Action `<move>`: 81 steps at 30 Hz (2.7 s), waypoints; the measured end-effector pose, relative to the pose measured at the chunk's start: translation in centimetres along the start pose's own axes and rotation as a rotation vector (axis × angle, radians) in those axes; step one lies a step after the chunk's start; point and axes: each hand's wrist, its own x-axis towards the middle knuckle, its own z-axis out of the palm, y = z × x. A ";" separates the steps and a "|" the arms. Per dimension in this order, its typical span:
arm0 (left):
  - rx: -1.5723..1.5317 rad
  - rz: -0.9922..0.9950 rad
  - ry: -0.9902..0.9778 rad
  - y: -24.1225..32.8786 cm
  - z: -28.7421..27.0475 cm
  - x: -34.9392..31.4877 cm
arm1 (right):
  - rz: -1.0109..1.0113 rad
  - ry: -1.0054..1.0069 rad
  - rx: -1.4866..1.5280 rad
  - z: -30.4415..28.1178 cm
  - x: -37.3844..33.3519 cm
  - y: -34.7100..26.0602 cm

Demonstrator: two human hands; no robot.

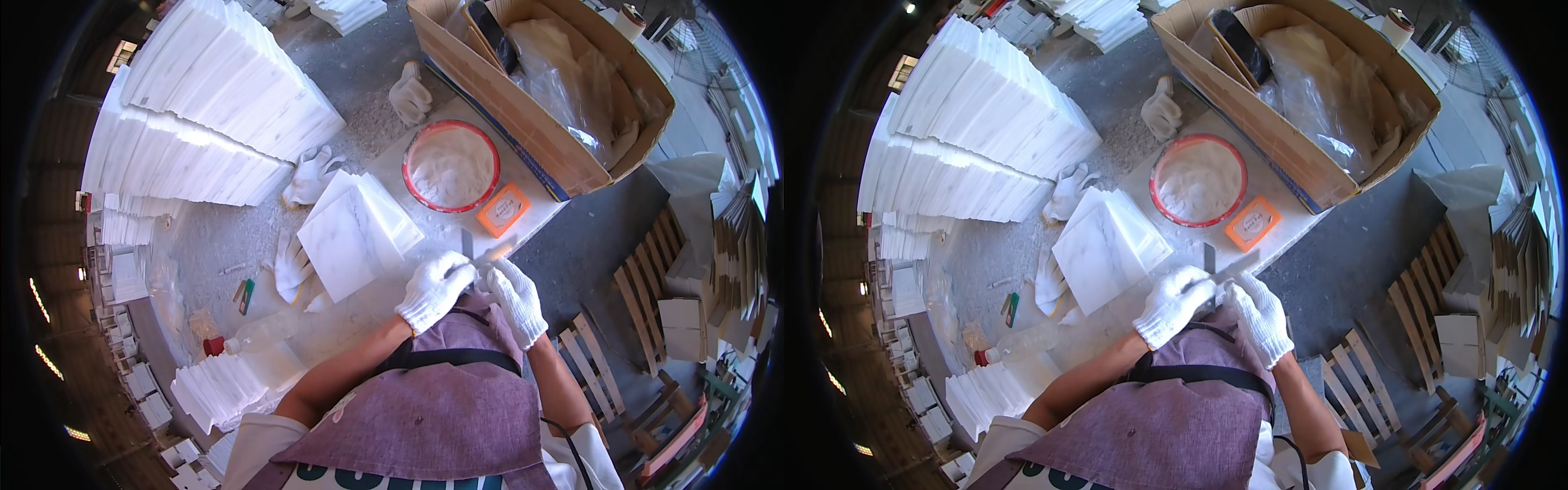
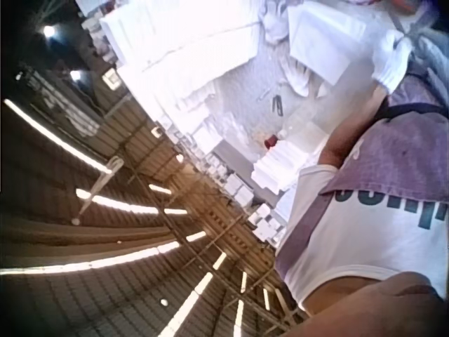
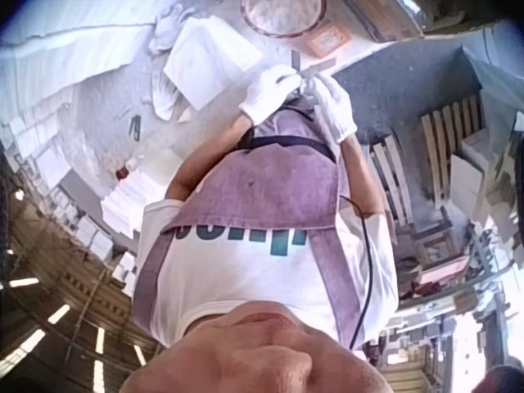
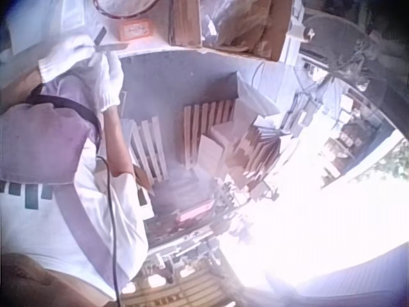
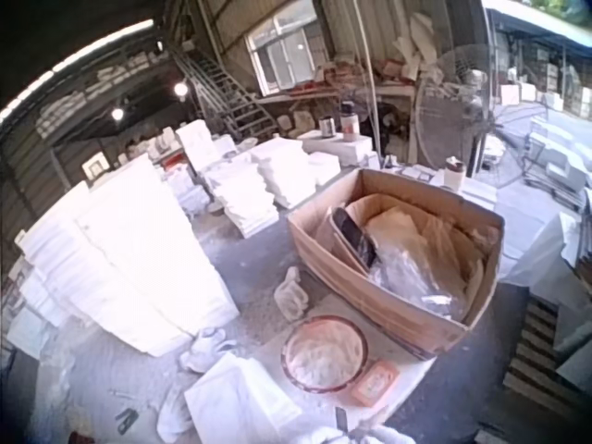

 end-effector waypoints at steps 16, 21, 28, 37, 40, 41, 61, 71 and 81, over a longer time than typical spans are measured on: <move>-0.141 -0.100 -0.180 -4.4 0.1 1.8 | 0.020 0.062 -0.356 -0.6 0.5 -1.1; -0.136 -0.073 -0.079 -6.4 0.4 2.6 | -0.461 0.099 -0.870 -0.3 1.5 0.6; -0.862 -0.558 -0.068 -6.7 0.0 1.0 | -0.291 0.110 -0.954 -0.7 2.5 1.9; -0.520 -0.423 0.036 -5.3 1.1 0.9 | -0.198 0.110 -0.926 -0.1 3.1 0.9; -0.544 -0.387 0.038 -6.2 0.9 1.2 | -0.293 -0.043 -0.795 1.0 2.1 1.8; -0.586 -0.381 0.024 -6.6 0.9 1.4 | -0.256 -0.064 -0.821 1.1 2.0 1.5; -0.447 -0.390 0.143 -5.7 1.2 1.1 | -0.199 -0.066 -0.877 1.0 2.2 0.7; -0.497 -0.415 0.146 -5.5 1.2 1.4 | -0.243 -0.065 -0.886 0.7 2.6 0.2; -0.376 -0.368 0.149 -5.2 1.2 1.5 | -0.212 0.013 -0.859 -0.2 3.7 0.4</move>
